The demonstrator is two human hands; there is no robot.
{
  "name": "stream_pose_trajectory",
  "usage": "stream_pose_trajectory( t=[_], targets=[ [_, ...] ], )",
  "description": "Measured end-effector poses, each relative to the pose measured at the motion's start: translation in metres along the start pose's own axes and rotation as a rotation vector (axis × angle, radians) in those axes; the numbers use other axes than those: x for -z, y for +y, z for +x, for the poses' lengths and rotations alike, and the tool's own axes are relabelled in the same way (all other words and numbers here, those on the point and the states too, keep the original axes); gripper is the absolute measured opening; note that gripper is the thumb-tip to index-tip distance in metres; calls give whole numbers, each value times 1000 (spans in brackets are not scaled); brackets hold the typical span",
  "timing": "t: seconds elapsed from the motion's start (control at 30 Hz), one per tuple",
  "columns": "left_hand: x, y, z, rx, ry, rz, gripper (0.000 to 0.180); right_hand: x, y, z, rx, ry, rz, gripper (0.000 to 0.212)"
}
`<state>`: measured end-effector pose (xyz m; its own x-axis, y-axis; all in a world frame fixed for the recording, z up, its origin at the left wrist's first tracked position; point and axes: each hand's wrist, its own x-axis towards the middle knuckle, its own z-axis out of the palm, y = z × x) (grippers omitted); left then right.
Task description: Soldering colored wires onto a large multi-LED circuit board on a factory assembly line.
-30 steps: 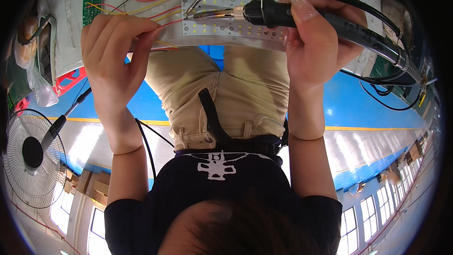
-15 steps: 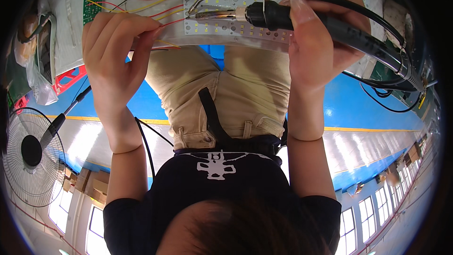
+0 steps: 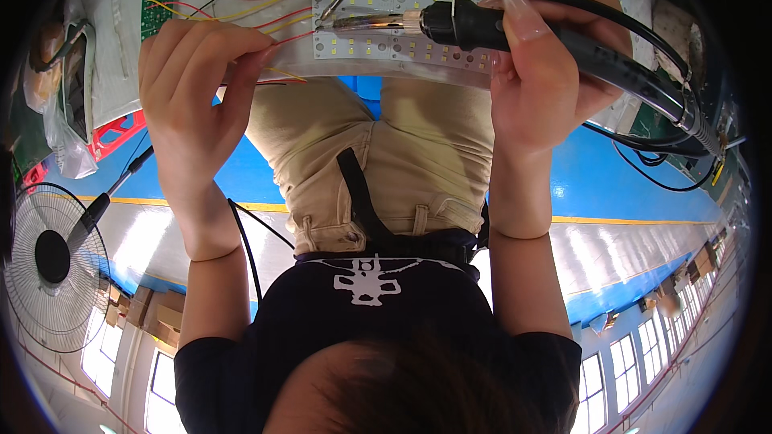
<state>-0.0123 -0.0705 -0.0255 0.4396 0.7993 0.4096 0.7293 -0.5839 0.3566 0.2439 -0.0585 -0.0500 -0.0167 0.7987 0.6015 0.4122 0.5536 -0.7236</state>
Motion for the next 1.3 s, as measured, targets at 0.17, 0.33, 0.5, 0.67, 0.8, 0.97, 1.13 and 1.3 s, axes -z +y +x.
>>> stream_pose_trajectory(
  t=[0.17,0.33,0.5,0.67,0.8,0.97,1.13,1.3],
  targets=[
    [-6,-3,-3,-34,60,9,19,1,-4,7,325,-92,-421,17],
    [0,-1,0,-6,1,0,19,1,-4,8,328,-88,-445,15],
    [0,-1,-1,1,-4,-2,19,2,-2,7,319,-89,-431,17],
    [-1,-1,0,-9,3,-3,19,7,-1,3,304,-121,-498,20],
    [0,-1,0,-9,9,-5,19,9,8,6,391,-110,-405,18],
    [2,-1,-1,1,-6,-7,19,8,4,-1,-24,4,40,20],
    [5,3,-5,43,56,3,23,-12,-8,4,-361,293,385,6],
    [33,-17,-23,138,307,35,21,-15,-15,8,-339,300,380,7]
  ],
)
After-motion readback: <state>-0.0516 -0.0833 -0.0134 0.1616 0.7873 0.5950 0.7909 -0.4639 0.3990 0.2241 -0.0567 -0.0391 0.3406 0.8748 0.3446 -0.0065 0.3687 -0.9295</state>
